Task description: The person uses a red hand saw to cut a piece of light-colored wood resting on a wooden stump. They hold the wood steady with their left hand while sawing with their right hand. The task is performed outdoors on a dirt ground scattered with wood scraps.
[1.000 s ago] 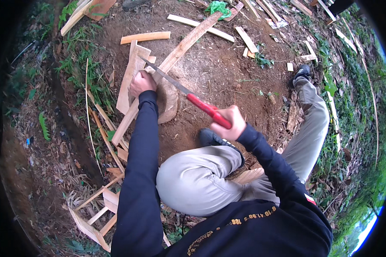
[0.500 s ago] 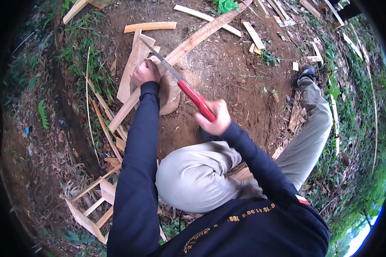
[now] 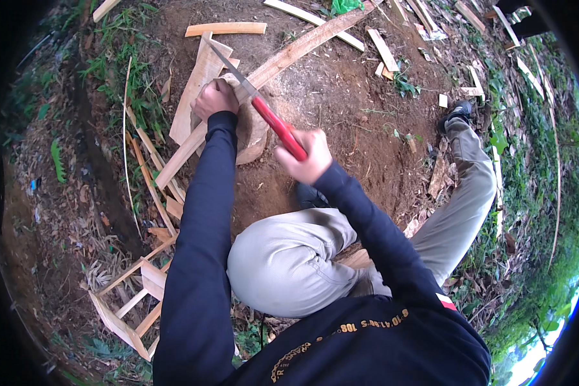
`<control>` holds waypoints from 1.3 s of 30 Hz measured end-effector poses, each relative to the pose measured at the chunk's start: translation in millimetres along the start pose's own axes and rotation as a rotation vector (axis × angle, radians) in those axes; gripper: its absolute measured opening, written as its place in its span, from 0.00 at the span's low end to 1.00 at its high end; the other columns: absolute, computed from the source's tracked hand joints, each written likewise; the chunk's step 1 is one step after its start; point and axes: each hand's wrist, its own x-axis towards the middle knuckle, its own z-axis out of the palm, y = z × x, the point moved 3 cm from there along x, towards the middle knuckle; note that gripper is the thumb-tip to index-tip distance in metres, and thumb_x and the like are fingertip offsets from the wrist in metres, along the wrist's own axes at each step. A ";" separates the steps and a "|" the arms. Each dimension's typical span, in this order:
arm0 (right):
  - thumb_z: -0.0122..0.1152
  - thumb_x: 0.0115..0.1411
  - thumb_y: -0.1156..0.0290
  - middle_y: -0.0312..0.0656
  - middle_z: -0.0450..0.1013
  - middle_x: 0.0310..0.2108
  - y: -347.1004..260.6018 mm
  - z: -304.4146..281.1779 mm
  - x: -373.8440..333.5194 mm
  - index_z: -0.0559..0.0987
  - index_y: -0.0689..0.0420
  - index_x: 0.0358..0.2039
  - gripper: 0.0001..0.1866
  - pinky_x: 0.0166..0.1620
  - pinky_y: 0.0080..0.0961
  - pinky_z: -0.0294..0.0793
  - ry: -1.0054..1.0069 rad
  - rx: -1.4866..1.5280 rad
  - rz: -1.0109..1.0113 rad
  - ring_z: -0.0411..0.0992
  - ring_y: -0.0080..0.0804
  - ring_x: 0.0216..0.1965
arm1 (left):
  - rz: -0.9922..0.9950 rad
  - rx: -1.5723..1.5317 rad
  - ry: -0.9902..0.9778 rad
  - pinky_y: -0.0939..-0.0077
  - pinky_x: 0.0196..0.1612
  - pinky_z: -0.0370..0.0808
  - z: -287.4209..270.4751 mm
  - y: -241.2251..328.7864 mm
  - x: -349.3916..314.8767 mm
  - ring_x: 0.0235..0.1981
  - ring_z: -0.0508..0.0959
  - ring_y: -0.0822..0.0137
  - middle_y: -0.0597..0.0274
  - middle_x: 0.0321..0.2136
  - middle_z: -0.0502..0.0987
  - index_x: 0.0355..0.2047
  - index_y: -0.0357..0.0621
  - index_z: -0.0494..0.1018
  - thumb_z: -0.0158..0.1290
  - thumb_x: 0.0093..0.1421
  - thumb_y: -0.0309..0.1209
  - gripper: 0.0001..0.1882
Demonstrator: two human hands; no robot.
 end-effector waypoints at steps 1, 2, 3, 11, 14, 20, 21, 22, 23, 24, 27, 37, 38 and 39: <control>0.61 0.52 0.73 0.46 0.64 0.11 -1.3 -6.7 -16.0 0.74 0.61 0.19 0.08 0.22 0.29 0.68 -0.014 -0.045 -0.045 0.68 0.34 0.12 | -0.006 0.003 0.009 0.57 0.39 0.67 0.6 -2.1 1.3 0.25 0.79 0.53 0.56 0.23 0.81 0.16 0.46 0.78 0.48 0.58 0.35 0.17; 0.62 0.51 0.74 0.46 0.65 0.11 -4.1 -15.4 -38.4 0.75 0.61 0.20 0.06 0.22 0.29 0.69 -0.008 -0.033 -0.042 0.68 0.33 0.12 | -0.009 -0.011 0.011 0.57 0.39 0.67 -0.3 -2.9 0.4 0.25 0.79 0.53 0.56 0.22 0.81 0.16 0.46 0.78 0.48 0.58 0.35 0.16; 0.62 0.50 0.74 0.45 0.66 0.12 -6.3 -25.5 -57.5 0.77 0.61 0.21 0.05 0.22 0.28 0.70 0.004 -0.025 -0.037 0.69 0.31 0.12 | -0.007 -0.030 0.011 0.57 0.38 0.67 -1.2 3.1 -0.6 0.25 0.79 0.53 0.56 0.22 0.81 0.16 0.46 0.77 0.48 0.58 0.35 0.16; 0.64 0.51 0.72 0.46 0.62 0.10 -0.4 -0.1 -7.3 0.69 0.60 0.15 0.14 0.20 0.31 0.66 0.054 -0.026 -0.053 0.64 0.34 0.10 | 0.019 -0.025 0.066 0.58 0.37 0.67 -0.4 7.4 0.1 0.24 0.79 0.53 0.57 0.21 0.80 0.15 0.47 0.76 0.48 0.58 0.35 0.16; 0.64 0.50 0.73 0.45 0.62 0.09 -3.9 -18.5 -53.8 0.70 0.60 0.15 0.13 0.20 0.30 0.67 0.046 -0.010 -0.054 0.65 0.34 0.10 | -0.017 0.016 0.016 0.58 0.37 0.67 -0.2 -2.2 1.0 0.24 0.79 0.53 0.57 0.21 0.80 0.15 0.47 0.77 0.48 0.58 0.34 0.16; 0.62 0.51 0.73 0.43 0.62 0.10 -1.7 -3.8 -13.5 0.71 0.61 0.17 0.11 0.20 0.29 0.65 0.038 0.021 -0.032 0.64 0.27 0.12 | 0.020 -0.018 0.045 0.59 0.38 0.66 -0.5 4.7 0.4 0.23 0.78 0.53 0.57 0.20 0.80 0.15 0.48 0.77 0.48 0.59 0.35 0.17; 0.62 0.51 0.73 0.42 0.62 0.10 -7.6 -0.2 0.8 0.70 0.61 0.17 0.11 0.20 0.29 0.65 0.028 0.037 0.000 0.63 0.25 0.12 | 0.018 -0.008 0.060 0.59 0.38 0.66 -1.5 5.1 1.6 0.23 0.78 0.53 0.57 0.20 0.80 0.15 0.48 0.77 0.48 0.59 0.35 0.17; 0.62 0.51 0.73 0.42 0.62 0.10 -6.5 -0.6 -2.5 0.70 0.61 0.17 0.11 0.21 0.29 0.65 0.029 0.041 0.018 0.62 0.24 0.12 | -0.001 -0.003 0.038 0.59 0.39 0.66 -1.4 4.8 3.2 0.25 0.79 0.55 0.58 0.21 0.80 0.15 0.48 0.76 0.49 0.59 0.36 0.17; 0.62 0.51 0.73 0.42 0.61 0.10 -4.5 -1.6 -10.4 0.70 0.61 0.17 0.11 0.21 0.29 0.65 0.030 0.046 0.036 0.62 0.23 0.13 | 0.030 -0.029 -0.019 0.59 0.40 0.66 -2.3 4.4 0.1 0.26 0.79 0.55 0.58 0.22 0.80 0.16 0.48 0.76 0.48 0.60 0.37 0.17; 0.62 0.51 0.72 0.42 0.61 0.10 -1.6 -4.9 -16.3 0.70 0.61 0.17 0.12 0.21 0.29 0.65 0.034 0.043 0.047 0.61 0.22 0.13 | 0.061 -0.063 -0.071 0.60 0.40 0.66 -5.8 9.8 -1.6 0.28 0.79 0.54 0.58 0.24 0.81 0.16 0.47 0.77 0.47 0.60 0.38 0.18; 0.62 0.50 0.73 0.42 0.63 0.11 -0.8 6.2 -40.9 0.70 0.60 0.17 0.11 0.22 0.28 0.66 0.067 -0.012 0.037 0.63 0.27 0.12 | 0.149 -0.111 0.024 0.61 0.39 0.65 -11.2 18.2 -7.6 0.28 0.78 0.55 0.58 0.22 0.79 0.13 0.46 0.72 0.46 0.60 0.38 0.20; 0.61 0.52 0.74 0.45 0.70 0.15 14.2 27.3 -31.5 0.78 0.59 0.26 0.03 0.25 0.29 0.73 0.109 0.034 -0.107 0.73 0.37 0.15 | 0.091 -0.381 -0.037 0.60 0.36 0.66 -18.6 4.5 -2.7 0.28 0.75 0.55 0.59 0.20 0.72 0.14 0.45 0.69 0.54 0.62 0.42 0.22; 0.61 0.52 0.74 0.45 0.70 0.15 15.8 27.7 -31.7 0.78 0.59 0.26 0.03 0.25 0.29 0.73 0.097 0.003 -0.121 0.73 0.37 0.15 | 0.126 -0.419 -0.074 0.61 0.37 0.67 -21.8 1.7 -4.0 0.29 0.75 0.55 0.58 0.21 0.72 0.15 0.44 0.69 0.54 0.62 0.43 0.22; 0.62 0.52 0.74 0.45 0.70 0.15 18.0 27.5 -31.0 0.78 0.59 0.27 0.03 0.25 0.30 0.73 0.086 -0.031 -0.130 0.73 0.38 0.15 | 0.160 -0.459 -0.115 0.61 0.38 0.67 -25.8 -1.1 -7.0 0.30 0.74 0.56 0.56 0.22 0.72 0.16 0.44 0.70 0.54 0.63 0.44 0.22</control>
